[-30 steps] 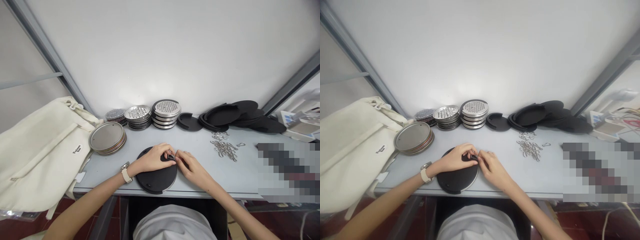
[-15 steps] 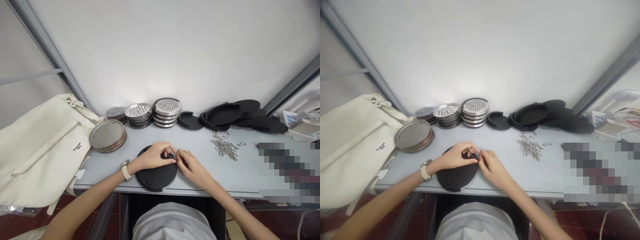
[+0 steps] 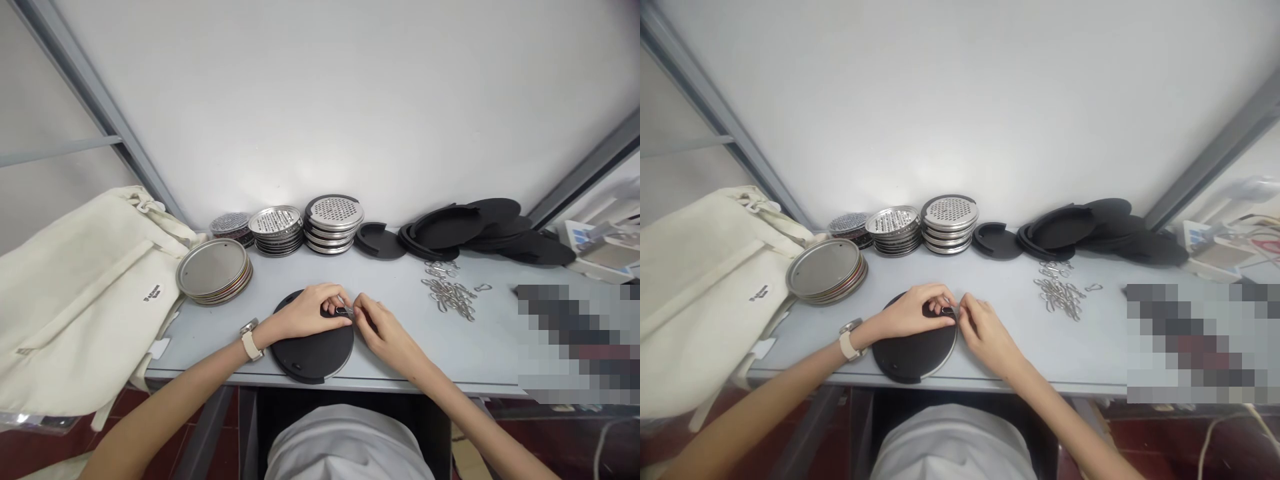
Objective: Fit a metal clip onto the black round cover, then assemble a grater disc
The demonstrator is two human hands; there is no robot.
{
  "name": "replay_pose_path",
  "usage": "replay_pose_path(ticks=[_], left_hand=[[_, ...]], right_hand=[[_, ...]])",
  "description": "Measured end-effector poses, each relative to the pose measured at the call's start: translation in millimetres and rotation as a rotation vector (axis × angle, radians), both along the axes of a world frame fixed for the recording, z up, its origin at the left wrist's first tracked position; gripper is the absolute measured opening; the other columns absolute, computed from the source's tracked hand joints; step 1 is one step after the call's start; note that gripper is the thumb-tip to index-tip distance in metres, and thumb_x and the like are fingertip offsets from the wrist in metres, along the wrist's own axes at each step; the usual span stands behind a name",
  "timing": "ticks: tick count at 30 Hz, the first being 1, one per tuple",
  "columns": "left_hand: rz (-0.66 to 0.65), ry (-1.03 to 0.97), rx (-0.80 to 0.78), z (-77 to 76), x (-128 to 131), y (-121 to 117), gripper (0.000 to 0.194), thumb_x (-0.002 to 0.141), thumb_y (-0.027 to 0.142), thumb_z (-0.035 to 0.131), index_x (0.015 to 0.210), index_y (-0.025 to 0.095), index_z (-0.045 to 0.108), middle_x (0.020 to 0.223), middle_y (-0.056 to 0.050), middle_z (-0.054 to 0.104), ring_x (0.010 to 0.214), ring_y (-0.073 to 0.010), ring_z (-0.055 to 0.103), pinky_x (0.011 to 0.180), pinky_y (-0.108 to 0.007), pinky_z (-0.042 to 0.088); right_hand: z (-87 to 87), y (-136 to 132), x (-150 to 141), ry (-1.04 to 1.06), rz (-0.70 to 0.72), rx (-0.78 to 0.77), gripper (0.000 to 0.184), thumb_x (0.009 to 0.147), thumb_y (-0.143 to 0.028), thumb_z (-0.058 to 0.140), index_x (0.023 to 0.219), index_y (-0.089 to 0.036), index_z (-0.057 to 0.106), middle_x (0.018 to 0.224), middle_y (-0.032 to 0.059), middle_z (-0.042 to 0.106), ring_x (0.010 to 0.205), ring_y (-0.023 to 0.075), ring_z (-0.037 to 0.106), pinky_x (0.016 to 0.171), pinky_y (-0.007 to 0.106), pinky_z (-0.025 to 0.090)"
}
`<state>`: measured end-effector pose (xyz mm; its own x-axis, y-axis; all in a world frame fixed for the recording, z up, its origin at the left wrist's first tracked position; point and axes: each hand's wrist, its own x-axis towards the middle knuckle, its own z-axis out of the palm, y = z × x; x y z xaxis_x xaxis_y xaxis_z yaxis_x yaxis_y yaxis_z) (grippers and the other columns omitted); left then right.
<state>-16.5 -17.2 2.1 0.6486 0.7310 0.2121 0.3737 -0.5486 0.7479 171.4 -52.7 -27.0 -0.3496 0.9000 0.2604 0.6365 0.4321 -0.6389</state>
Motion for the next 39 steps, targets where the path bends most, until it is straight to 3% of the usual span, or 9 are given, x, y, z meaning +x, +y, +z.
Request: replay_pose_path(ticks=[10, 19, 33, 39], left_hand=[[-0.006, -0.010, 0.042, -1.7, -1.2, -0.7, 0.017, 0.077, 0.022, 0.065, 0.092, 0.018, 0.058, 0.086, 0.000, 0.057, 0.076, -0.0117, 0.053, 0.072, -0.025, 0.046], [0.003, -0.010, 0.030, -0.1, -0.1, -1.0, 0.016, 0.077, 0.018, 0.065, 0.091, 0.018, 0.058, 0.084, 0.001, 0.060, 0.078, -0.0113, 0.055, 0.075, -0.024, 0.045], [-0.019, -0.011, 0.021, -2.7, -1.5, 0.4, 0.018, 0.078, 0.019, 0.065, 0.094, 0.018, 0.058, 0.086, 0.001, 0.057, 0.076, -0.0107, 0.053, 0.073, -0.023, 0.045], [-0.013, 0.002, 0.051, -3.1, -1.3, -0.5, 0.021, 0.077, 0.016, 0.064, 0.097, 0.019, 0.056, 0.090, 0.000, 0.056, 0.079, -0.0113, 0.053, 0.074, -0.024, 0.046]], right_hand=[[1.6, -0.6, 1.6, -0.055, 0.085, 0.044, 0.020, 0.094, -0.016, 0.035, 0.076, -0.023, 0.041, 0.071, 0.0001, 0.054, 0.069, 0.0182, 0.048, 0.067, 0.031, 0.040], [-0.8, -1.6, 0.5, 0.008, 0.045, -0.002, 0.016, 0.096, -0.023, 0.034, 0.083, -0.023, 0.042, 0.074, -0.0001, 0.056, 0.070, 0.0187, 0.051, 0.068, 0.031, 0.041], [-1.9, -0.3, 1.7, -0.052, 0.024, 0.005, 0.021, 0.098, -0.024, 0.032, 0.077, -0.023, 0.038, 0.071, -0.0008, 0.052, 0.069, 0.0184, 0.049, 0.066, 0.031, 0.039], [-1.6, 0.7, 0.9, -0.088, 0.091, 0.058, 0.022, 0.097, -0.019, 0.033, 0.077, -0.022, 0.039, 0.072, -0.0008, 0.051, 0.070, 0.0178, 0.046, 0.068, 0.030, 0.037]])
